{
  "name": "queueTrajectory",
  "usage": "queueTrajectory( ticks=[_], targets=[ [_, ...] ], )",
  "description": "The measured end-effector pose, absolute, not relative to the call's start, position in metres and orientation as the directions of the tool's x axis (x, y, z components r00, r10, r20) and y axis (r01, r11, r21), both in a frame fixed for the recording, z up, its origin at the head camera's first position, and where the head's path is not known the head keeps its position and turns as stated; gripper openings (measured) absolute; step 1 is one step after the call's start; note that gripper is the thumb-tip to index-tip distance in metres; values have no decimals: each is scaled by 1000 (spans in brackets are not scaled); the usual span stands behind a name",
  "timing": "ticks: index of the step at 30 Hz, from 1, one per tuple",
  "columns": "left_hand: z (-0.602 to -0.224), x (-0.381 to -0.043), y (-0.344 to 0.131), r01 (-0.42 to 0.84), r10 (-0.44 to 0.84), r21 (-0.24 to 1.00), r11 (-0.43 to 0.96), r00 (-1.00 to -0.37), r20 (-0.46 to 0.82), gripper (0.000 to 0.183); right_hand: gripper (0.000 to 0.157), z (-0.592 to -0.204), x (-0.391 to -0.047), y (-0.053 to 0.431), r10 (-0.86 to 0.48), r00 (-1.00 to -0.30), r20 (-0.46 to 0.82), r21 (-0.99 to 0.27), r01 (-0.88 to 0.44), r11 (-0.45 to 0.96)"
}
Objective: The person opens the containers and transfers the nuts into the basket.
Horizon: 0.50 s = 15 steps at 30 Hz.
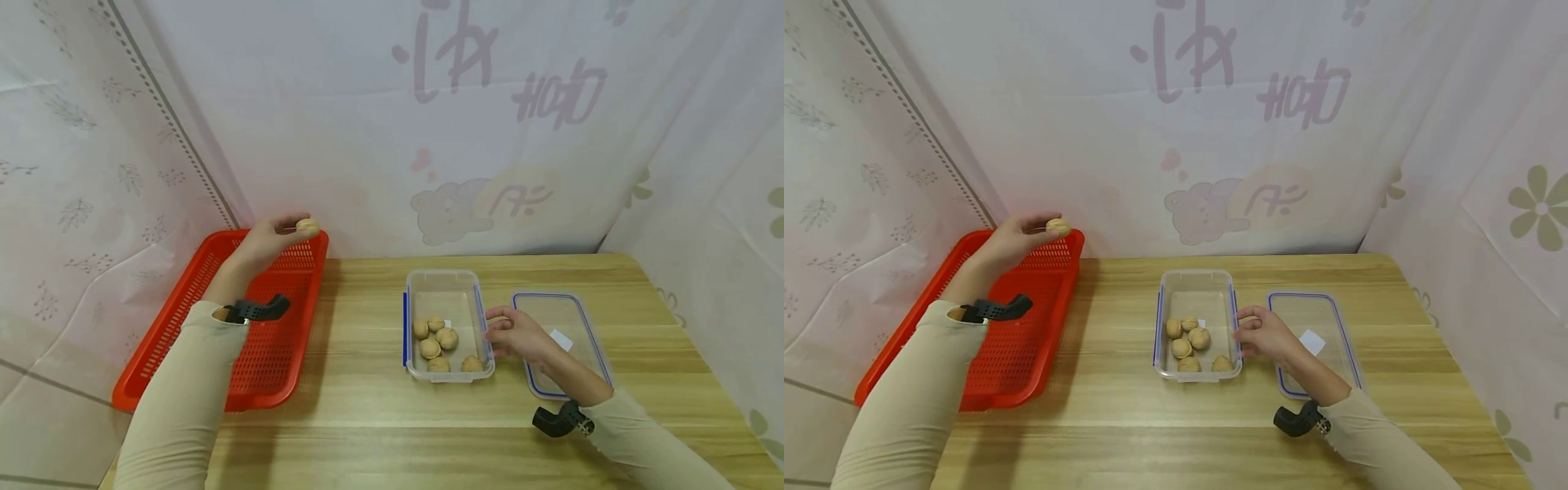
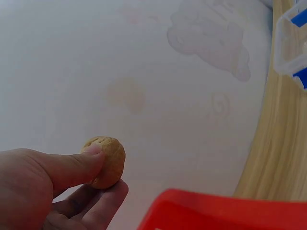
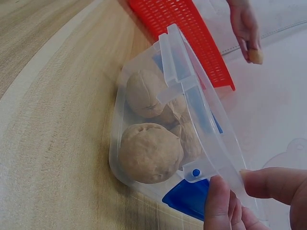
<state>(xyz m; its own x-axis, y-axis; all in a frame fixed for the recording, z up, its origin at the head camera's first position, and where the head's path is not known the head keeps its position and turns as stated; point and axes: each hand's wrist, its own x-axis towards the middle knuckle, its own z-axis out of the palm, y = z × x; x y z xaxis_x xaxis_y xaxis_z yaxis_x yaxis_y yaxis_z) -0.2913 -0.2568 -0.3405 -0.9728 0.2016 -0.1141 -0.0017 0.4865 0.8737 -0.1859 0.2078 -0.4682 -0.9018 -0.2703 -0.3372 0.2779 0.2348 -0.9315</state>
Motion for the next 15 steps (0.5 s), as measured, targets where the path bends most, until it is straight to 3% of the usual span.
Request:
queueTrajectory(
  ticks=[15],
  targets=[
    [-400, -301, -289, -55, 177, 887, 458, -972, -152, 64, 49, -467, -186, 208, -261, -902, -344, -929, 287, 233]
  ],
)
